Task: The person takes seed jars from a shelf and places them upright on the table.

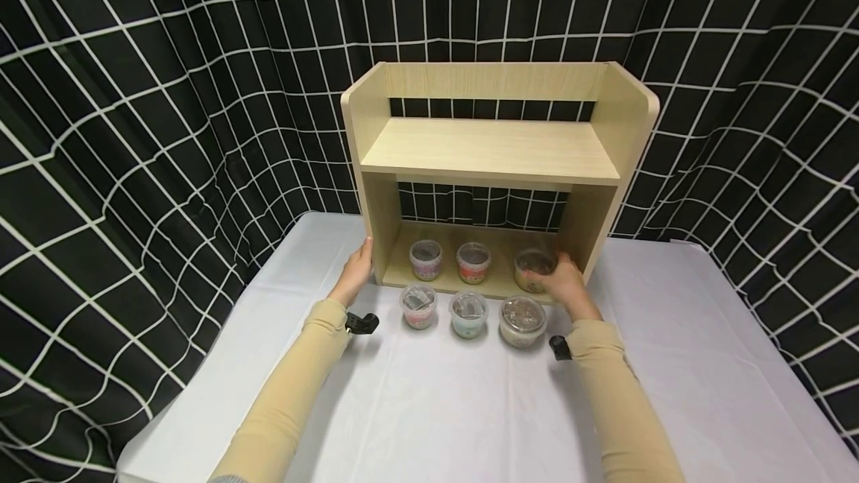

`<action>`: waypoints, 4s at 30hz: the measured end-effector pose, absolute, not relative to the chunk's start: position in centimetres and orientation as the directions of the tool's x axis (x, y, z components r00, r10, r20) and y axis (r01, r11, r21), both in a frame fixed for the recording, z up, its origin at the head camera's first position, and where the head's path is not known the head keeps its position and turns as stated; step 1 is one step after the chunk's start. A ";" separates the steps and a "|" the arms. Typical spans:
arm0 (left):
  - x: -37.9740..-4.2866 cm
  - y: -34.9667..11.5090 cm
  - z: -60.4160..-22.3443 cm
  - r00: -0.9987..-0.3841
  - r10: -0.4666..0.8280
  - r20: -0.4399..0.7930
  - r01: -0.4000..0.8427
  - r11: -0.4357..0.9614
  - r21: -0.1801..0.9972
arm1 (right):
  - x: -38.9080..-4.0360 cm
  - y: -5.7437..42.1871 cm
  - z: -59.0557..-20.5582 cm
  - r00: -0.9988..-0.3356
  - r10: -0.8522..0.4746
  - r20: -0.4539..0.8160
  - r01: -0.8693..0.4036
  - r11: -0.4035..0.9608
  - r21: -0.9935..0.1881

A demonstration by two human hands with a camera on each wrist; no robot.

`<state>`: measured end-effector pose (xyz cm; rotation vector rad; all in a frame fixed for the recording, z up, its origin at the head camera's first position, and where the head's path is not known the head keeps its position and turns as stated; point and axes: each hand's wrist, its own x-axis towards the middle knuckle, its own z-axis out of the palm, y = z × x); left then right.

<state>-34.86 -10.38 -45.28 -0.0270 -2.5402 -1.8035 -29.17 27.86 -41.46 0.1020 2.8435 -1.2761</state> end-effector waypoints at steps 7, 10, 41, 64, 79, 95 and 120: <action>-34.9 -10.4 -45.4 -0.999 -0.001 0.042 0.039 0.338 0.940 | -29.5 27.8 -41.9 -0.997 0.049 -0.055 0.074 0.653 -0.753; -35.0 -10.5 -45.5 -0.999 0.001 0.038 0.036 0.339 0.940 | -29.8 27.8 -42.0 -0.996 0.049 -0.070 0.085 0.665 -0.742; -35.0 -10.5 -45.7 -1.000 0.007 0.030 0.031 0.345 0.938 | -31.2 28.3 -43.9 -0.996 0.073 -0.042 0.080 0.668 -0.740; -35.2 -10.4 -45.8 -0.999 0.006 0.046 0.045 0.371 0.928 | -31.1 28.3 -44.4 -0.996 0.084 0.029 0.033 0.649 -0.760; -35.0 -10.3 -45.7 -0.998 0.007 0.055 0.054 0.371 0.927 | -30.6 29.0 -44.5 -0.985 0.113 0.127 -0.028 0.629 -0.777; -34.9 -10.4 -45.7 -0.998 0.014 0.060 0.061 0.368 0.928 | -29.1 29.4 -43.0 -0.971 0.071 0.229 -0.137 0.621 -0.772; -34.5 -10.1 -45.4 -0.998 -0.001 0.058 0.053 0.359 0.932 | -25.4 26.4 -40.3 -0.937 0.094 0.338 -0.218 0.600 -0.770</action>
